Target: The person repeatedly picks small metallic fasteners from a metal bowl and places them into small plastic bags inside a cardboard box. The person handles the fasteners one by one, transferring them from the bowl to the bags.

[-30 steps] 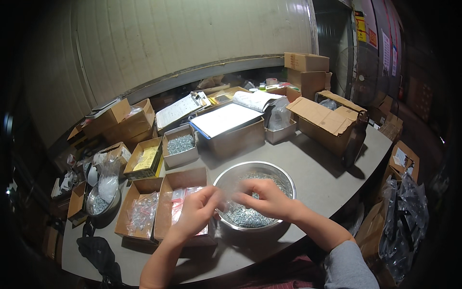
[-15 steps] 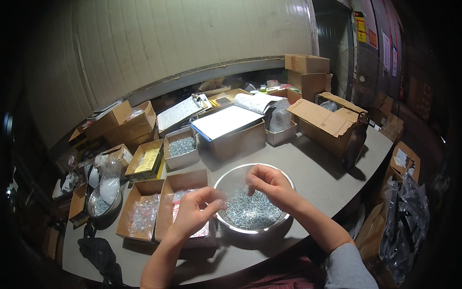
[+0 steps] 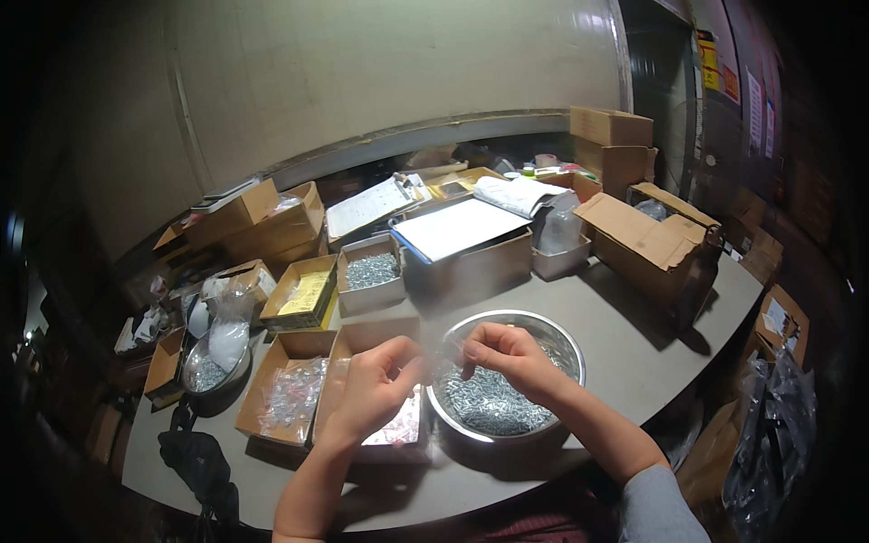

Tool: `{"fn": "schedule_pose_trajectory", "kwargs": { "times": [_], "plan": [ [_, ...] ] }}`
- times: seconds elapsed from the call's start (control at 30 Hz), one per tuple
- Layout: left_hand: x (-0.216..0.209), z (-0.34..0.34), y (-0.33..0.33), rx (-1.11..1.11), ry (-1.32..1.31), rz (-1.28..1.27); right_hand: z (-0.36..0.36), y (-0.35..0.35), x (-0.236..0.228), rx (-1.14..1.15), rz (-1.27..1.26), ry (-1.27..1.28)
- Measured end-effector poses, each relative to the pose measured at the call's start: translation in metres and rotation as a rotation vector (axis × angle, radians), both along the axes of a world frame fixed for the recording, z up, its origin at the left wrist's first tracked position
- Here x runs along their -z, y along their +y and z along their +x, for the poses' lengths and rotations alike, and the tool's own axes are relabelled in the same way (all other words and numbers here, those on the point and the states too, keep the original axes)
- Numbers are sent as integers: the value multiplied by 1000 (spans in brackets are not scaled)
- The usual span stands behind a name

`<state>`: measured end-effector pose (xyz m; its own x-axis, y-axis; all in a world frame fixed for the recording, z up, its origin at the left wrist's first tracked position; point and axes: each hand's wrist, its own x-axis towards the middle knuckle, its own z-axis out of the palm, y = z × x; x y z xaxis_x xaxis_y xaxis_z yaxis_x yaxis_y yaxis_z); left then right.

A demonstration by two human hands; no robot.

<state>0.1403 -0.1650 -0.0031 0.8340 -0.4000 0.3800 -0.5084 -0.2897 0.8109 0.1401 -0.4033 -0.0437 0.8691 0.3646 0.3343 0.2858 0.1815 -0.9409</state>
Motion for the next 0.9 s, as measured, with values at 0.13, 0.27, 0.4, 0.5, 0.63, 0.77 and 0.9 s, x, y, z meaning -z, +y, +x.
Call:
{"fn": "schedule_pose_trajectory", "kwargs": {
  "times": [0.13, 0.27, 0.4, 0.5, 0.63, 0.77, 0.9],
  "plan": [
    [-8, 17, 29, -305, -396, 293, 23, -6, 11, 98, -247, -19],
    [-28, 29, 98, -897, -227, 754, 34, -23, 21, 194, -420, -72],
    [-35, 28, 135, -1035, -37, 956, 41, -50, 27, 80, -649, 72],
    [-29, 34, 134, -953, -31, 970, 33, -53, 26, 15, -1108, -129],
    [7, 49, 88, -421, -180, 894, 22, -47, 23, -170, -1177, -298],
    [31, 52, 50, 18, 117, 1145, 16, -48, 32, -334, -1161, -491],
    [44, 48, 41, 45, 186, 1188, 15, -45, 44, -448, -1084, -327]
  ]
}}
